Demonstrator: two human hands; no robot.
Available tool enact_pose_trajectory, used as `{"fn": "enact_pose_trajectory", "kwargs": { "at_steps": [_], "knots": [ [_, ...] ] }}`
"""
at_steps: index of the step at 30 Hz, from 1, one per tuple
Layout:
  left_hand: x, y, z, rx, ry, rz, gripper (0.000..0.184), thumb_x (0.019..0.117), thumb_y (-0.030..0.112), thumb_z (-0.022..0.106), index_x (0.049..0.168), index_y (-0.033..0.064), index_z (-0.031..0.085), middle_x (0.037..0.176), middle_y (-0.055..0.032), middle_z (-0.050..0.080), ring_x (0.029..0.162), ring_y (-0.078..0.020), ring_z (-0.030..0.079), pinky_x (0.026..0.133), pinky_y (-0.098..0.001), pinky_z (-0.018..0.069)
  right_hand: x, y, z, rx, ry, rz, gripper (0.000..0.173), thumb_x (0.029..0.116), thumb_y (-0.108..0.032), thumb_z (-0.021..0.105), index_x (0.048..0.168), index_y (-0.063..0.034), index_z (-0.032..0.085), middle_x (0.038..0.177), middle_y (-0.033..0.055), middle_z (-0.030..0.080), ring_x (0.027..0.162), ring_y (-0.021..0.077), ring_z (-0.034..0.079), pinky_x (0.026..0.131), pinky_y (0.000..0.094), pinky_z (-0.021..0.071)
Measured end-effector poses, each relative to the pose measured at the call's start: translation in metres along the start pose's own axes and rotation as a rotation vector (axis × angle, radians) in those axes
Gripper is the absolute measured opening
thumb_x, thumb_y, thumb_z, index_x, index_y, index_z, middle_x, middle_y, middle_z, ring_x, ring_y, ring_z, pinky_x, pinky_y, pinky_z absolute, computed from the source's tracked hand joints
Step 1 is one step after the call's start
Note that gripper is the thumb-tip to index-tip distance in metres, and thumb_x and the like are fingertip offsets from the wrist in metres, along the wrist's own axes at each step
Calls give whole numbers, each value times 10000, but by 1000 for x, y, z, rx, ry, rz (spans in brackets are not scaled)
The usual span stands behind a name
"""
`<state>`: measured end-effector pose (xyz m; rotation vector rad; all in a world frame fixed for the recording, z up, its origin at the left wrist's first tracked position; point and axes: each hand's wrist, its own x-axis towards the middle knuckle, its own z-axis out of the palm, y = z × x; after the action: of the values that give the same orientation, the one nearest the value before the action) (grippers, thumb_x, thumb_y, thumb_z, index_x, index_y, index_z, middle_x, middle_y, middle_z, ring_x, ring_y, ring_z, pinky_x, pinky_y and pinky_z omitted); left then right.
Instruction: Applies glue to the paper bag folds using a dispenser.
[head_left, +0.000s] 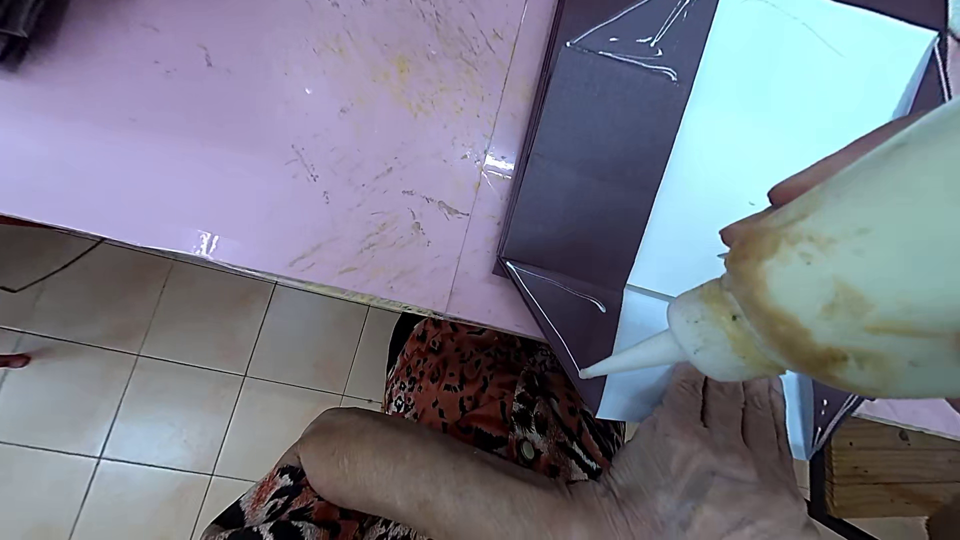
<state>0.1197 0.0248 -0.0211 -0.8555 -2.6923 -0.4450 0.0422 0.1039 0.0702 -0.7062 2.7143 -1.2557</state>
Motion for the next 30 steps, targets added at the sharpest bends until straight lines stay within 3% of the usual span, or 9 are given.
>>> {"fn": "enact_pose_trajectory", "kwargs": {
  "at_steps": [4,7,9,10,12,16,19,21,30],
  "knots": [
    [0,1,-3,-37,51,-4,297,939,-17,514,1036,31,790,1080,-101,775,1003,-212,736,858,-320,532,-17,-11,0,-77,-88,129,146,873,-189,765,887,-67,686,814,-114,726,801,-103,665,725,8,474],
    [1,3,0,-44,118,-29,272,915,-8,534,917,43,800,948,-88,782,886,-195,736,787,-289,539,-18,-27,1,-74,-91,390,151,874,-176,747,860,-42,676,790,-69,710,797,-76,663,755,22,469],
    [0,4,1,-89,107,-44,266,928,19,529,952,19,794,968,-101,781,915,-215,738,818,-301,539,-15,-25,-2,19,-92,426,105,844,-122,749,821,-42,685,764,-62,708,770,-56,662,743,44,474],
    [-1,3,1,-108,63,-43,278,953,29,515,1031,0,781,1050,-119,776,1007,-241,738,892,-326,542,-16,-12,-6,135,-86,254,99,809,-103,770,829,-59,684,761,-87,701,751,-56,659,698,57,495],
    [-3,2,2,-140,15,-19,310,987,19,480,1153,-31,737,1196,-171,734,1187,-299,678,1020,-382,502,-22,16,-20,409,-88,110,232,829,-109,774,1009,-154,635,917,-125,717,866,-27,703,709,114,589],
    [-6,-4,6,-126,41,60,320,993,-17,446,1184,-71,697,1242,-231,699,1232,-355,646,1072,-467,457,-81,70,-64,456,176,28,476,904,-369,766,1282,-152,577,1164,-34,682,1079,109,680,875,236,595],
    [-6,-7,7,-35,8,97,361,1006,-35,403,1266,-98,645,1362,-268,620,1332,-389,566,1113,-481,412,-108,84,-77,491,530,-22,588,792,-290,859,1242,-64,556,1138,126,694,1025,273,710,884,415,617],
    [-7,-8,6,-5,1,106,384,1009,-37,391,1314,-107,613,1380,-269,608,1341,-390,558,1123,-478,398,-123,89,-80,483,630,-14,675,749,-252,874,1289,-55,520,1114,141,693,966,287,722,834,439,634],
    [-7,-11,4,-37,-7,102,374,1017,-30,404,1325,-116,598,1383,-275,602,1349,-395,549,1135,-482,389,-150,109,-67,428,683,-19,762,662,-269,944,1246,-59,501,1032,119,692,882,272,728,751,441,649]
  ]
}}
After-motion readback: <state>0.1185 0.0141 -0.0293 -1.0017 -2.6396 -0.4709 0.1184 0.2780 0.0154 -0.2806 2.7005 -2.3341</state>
